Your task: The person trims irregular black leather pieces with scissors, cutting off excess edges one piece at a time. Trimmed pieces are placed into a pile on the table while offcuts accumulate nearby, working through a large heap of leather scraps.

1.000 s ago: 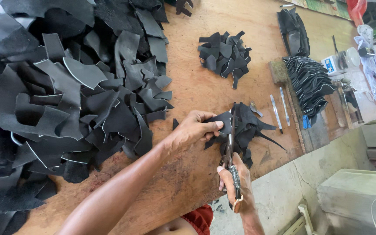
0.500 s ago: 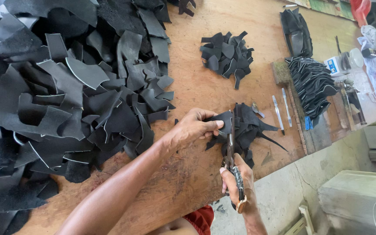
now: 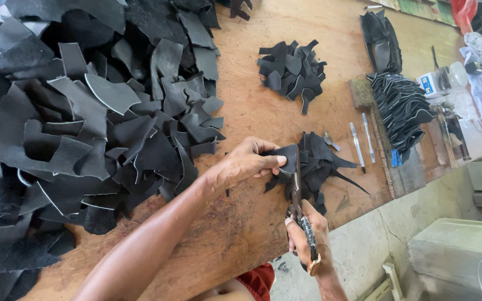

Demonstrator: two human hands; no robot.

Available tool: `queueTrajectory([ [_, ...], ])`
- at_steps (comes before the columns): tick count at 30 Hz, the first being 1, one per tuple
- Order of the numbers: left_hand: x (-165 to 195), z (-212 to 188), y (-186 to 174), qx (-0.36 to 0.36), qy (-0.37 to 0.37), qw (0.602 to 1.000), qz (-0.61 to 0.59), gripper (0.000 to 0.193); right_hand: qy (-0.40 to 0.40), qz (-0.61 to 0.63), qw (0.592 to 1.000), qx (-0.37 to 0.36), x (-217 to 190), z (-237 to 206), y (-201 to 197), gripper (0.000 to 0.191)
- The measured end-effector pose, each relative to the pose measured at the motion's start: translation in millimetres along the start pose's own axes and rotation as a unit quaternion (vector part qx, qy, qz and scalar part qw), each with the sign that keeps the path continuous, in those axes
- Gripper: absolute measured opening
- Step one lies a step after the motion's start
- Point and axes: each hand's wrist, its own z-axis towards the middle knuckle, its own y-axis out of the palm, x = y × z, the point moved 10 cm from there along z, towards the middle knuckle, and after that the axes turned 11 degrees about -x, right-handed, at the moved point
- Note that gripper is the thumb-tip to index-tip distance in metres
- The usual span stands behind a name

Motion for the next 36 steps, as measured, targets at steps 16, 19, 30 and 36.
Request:
queueTrajectory([
  [16,-13.0,-7.0,17.3,0.045,0.02,0.965,-0.256,0.014,-0.015,0.114,0.993,-0.022,-7.5,-1.9,17.3,0.008],
  [19,-17.4,-6.4,11.1,0.119,0.057,0.954,-0.27,0.013,-0.024,0.097,0.995,0.0,-14.1,1.4,19.5,0.008],
  [30,3.0,-16.9,-1.6,0.24,0.105,0.962,-0.073,0.014,-0.055,0.051,0.997,0.005,-24.4,10.1,19.7,0.012],
  [36,10.3,-17.7,8.1,0.217,0.104,0.969,-0.049,0.015,-0.061,-0.002,0.998,0.032,-43.8,17.4,8.9,0.016],
])
